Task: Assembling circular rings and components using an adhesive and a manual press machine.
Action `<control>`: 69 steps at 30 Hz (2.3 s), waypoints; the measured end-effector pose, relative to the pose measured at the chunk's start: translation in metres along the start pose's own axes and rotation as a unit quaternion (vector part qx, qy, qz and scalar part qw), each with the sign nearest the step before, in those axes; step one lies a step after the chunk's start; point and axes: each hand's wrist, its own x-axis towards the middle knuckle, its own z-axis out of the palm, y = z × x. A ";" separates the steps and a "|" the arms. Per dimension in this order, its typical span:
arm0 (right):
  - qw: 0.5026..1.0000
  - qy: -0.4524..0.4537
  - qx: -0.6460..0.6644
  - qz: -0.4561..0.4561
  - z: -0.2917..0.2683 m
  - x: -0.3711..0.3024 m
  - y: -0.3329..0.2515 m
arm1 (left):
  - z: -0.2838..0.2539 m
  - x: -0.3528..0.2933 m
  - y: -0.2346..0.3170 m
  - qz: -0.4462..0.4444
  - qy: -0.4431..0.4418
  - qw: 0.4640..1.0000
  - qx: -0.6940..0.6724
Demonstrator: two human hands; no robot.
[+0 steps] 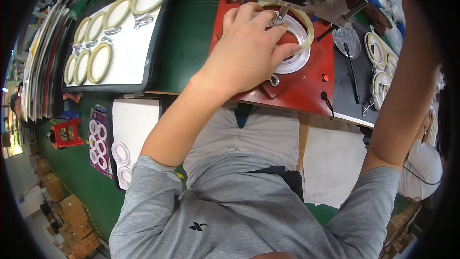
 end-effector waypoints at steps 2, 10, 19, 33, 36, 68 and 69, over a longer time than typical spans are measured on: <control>0.997 0.027 0.032 0.058 0.063 -0.063 -0.092 | 0.052 0.080 0.023 0.019 -0.055 0.998 0.012; 0.987 0.065 0.134 0.062 0.131 0.056 -0.694 | -0.014 0.013 -0.007 -0.035 0.019 0.997 -0.062; 0.892 -0.397 -0.041 0.213 0.127 -0.010 -0.785 | 0.012 -0.059 -0.042 -0.334 0.117 0.890 -0.287; 0.903 -0.388 -0.026 0.184 0.125 -0.012 -0.776 | 0.008 -0.056 -0.039 -0.318 0.105 0.917 -0.218; 0.902 -0.387 -0.020 0.187 0.129 -0.006 -0.766 | 0.010 -0.059 -0.042 -0.308 0.112 0.921 -0.211; 0.977 -0.181 0.098 0.051 0.201 0.034 -0.769 | 0.004 0.021 0.013 0.043 0.060 0.997 -0.034; 0.977 -0.176 0.109 0.050 0.202 0.033 -0.769 | 0.003 0.021 0.017 0.036 0.048 0.998 -0.023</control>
